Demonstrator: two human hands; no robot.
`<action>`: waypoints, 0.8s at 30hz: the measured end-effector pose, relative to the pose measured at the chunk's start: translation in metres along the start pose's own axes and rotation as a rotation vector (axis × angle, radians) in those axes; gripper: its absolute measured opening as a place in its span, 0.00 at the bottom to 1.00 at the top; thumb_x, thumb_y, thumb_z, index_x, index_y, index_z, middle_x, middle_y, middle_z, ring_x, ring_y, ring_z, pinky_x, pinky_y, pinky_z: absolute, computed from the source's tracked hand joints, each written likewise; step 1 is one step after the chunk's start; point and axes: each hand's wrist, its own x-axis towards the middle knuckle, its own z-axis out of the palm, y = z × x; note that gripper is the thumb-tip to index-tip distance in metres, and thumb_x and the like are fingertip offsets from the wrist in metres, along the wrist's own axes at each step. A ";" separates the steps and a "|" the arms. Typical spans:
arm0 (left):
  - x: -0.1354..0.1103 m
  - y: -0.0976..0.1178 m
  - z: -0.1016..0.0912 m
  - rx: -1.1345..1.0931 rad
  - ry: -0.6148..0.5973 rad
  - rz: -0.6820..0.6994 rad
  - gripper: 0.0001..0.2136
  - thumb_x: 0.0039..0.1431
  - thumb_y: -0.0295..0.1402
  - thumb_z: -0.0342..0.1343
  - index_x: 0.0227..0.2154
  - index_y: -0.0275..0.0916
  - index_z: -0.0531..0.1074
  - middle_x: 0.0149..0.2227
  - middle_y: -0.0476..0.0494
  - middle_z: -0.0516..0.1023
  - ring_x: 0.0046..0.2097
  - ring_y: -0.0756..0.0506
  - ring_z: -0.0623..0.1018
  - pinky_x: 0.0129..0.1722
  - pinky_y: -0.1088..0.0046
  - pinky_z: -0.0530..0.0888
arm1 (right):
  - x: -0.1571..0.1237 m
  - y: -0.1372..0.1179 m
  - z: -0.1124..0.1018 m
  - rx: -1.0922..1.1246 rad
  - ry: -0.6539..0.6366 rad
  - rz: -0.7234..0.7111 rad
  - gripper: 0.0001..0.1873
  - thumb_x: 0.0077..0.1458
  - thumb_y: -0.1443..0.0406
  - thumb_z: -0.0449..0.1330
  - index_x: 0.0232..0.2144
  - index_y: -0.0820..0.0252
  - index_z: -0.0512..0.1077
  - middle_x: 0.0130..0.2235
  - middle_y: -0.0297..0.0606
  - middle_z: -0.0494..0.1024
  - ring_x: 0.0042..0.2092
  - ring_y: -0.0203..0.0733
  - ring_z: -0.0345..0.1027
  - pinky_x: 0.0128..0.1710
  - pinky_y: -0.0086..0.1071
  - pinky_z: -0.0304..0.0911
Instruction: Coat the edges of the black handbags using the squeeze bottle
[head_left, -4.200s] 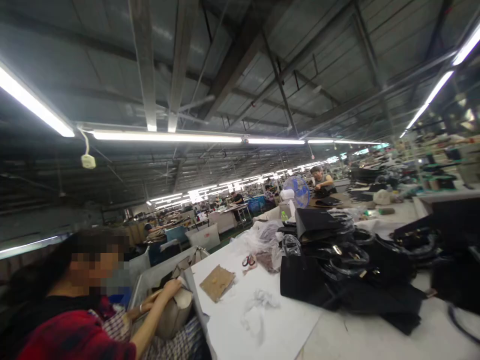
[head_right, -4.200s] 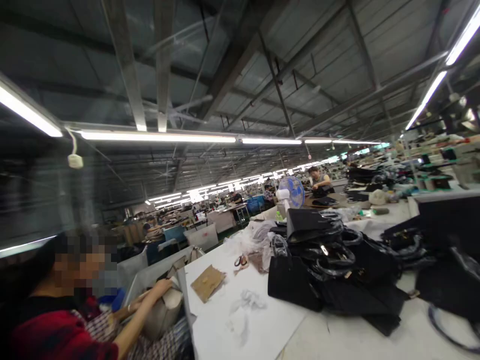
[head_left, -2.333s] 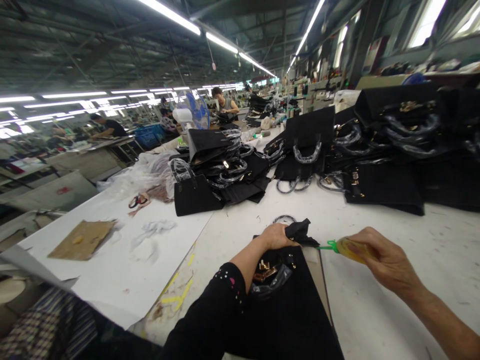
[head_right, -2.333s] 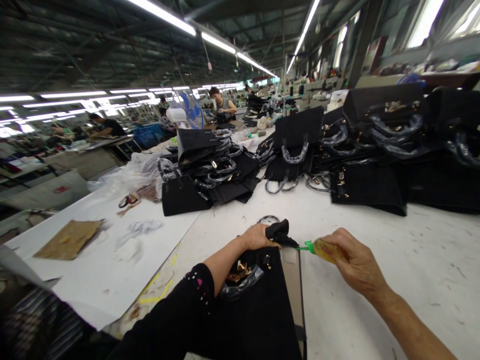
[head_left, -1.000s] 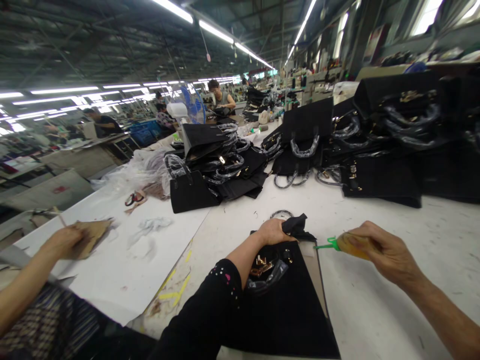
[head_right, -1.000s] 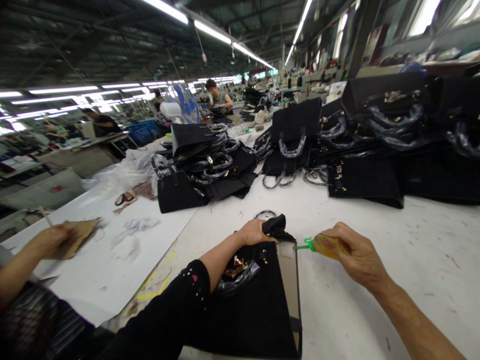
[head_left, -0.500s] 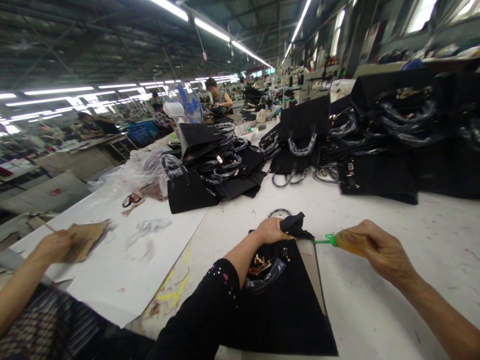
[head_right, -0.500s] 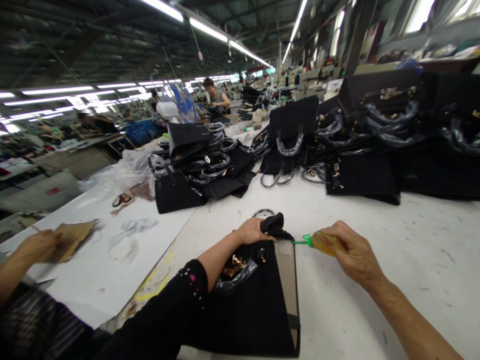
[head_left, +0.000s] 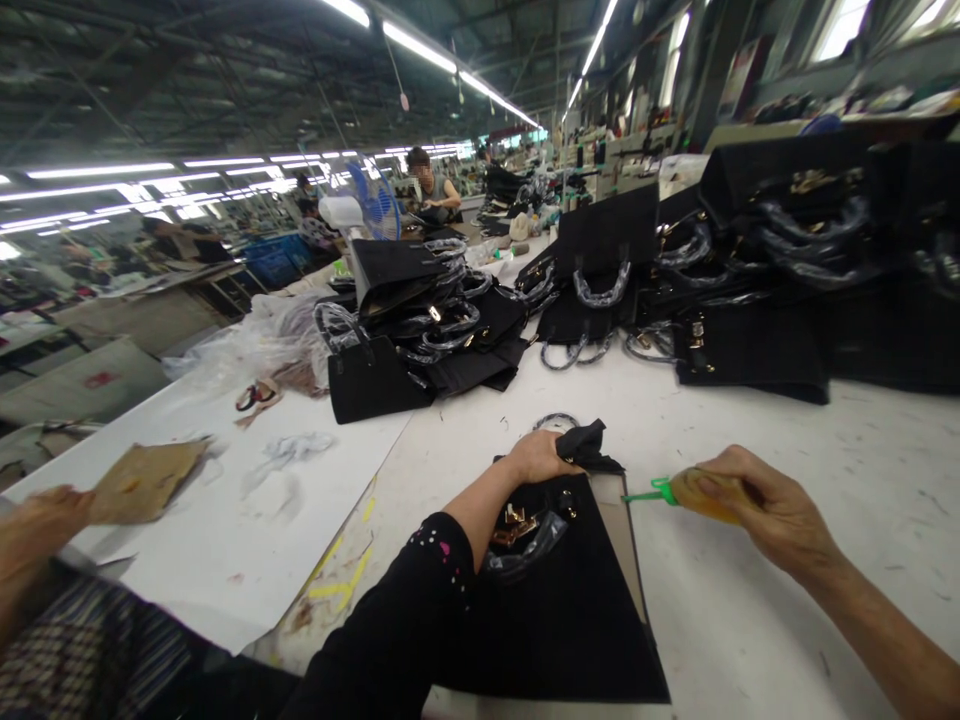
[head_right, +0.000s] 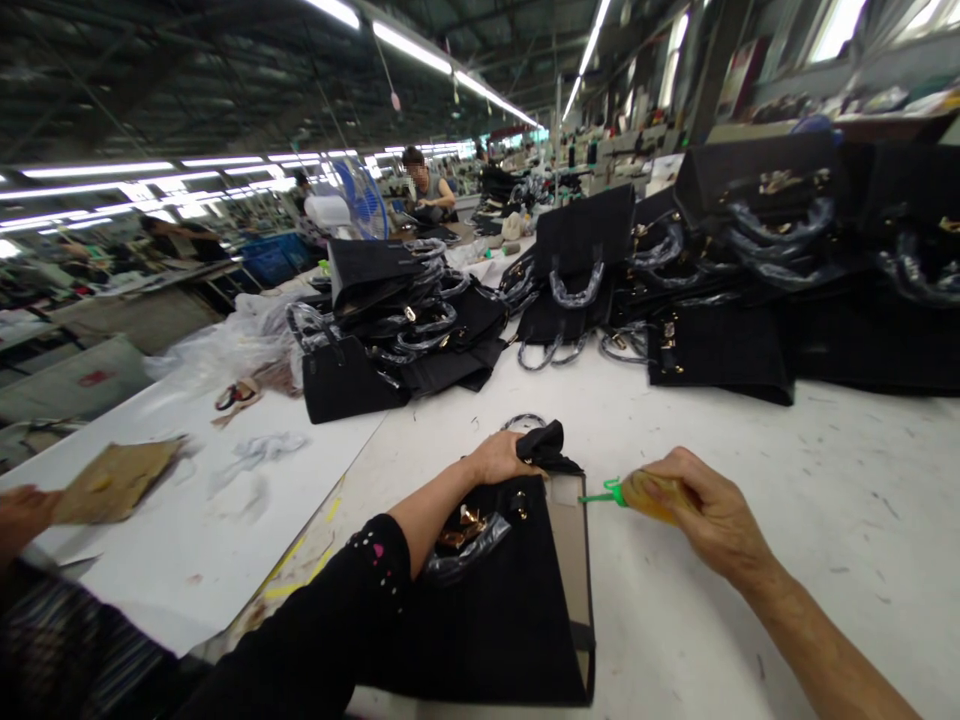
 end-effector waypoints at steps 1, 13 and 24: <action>0.000 0.000 0.000 -0.001 0.000 0.000 0.19 0.51 0.47 0.75 0.42 0.42 0.85 0.38 0.47 0.86 0.46 0.37 0.85 0.45 0.68 0.77 | 0.000 0.000 0.000 -0.003 0.008 0.004 0.18 0.71 0.46 0.64 0.40 0.50 0.83 0.35 0.39 0.79 0.34 0.48 0.76 0.32 0.41 0.71; 0.000 0.000 0.000 -0.014 0.005 -0.015 0.19 0.50 0.47 0.76 0.41 0.43 0.85 0.38 0.48 0.87 0.46 0.37 0.85 0.45 0.68 0.78 | 0.004 0.002 0.002 0.003 0.007 0.009 0.20 0.70 0.45 0.64 0.39 0.52 0.84 0.35 0.40 0.80 0.34 0.50 0.77 0.31 0.42 0.73; -0.001 0.000 -0.002 -0.006 -0.007 0.001 0.19 0.51 0.46 0.76 0.42 0.43 0.85 0.39 0.48 0.88 0.46 0.38 0.85 0.45 0.69 0.77 | 0.000 0.003 0.002 0.026 0.002 -0.029 0.16 0.71 0.49 0.65 0.39 0.51 0.84 0.34 0.40 0.80 0.34 0.49 0.77 0.31 0.41 0.73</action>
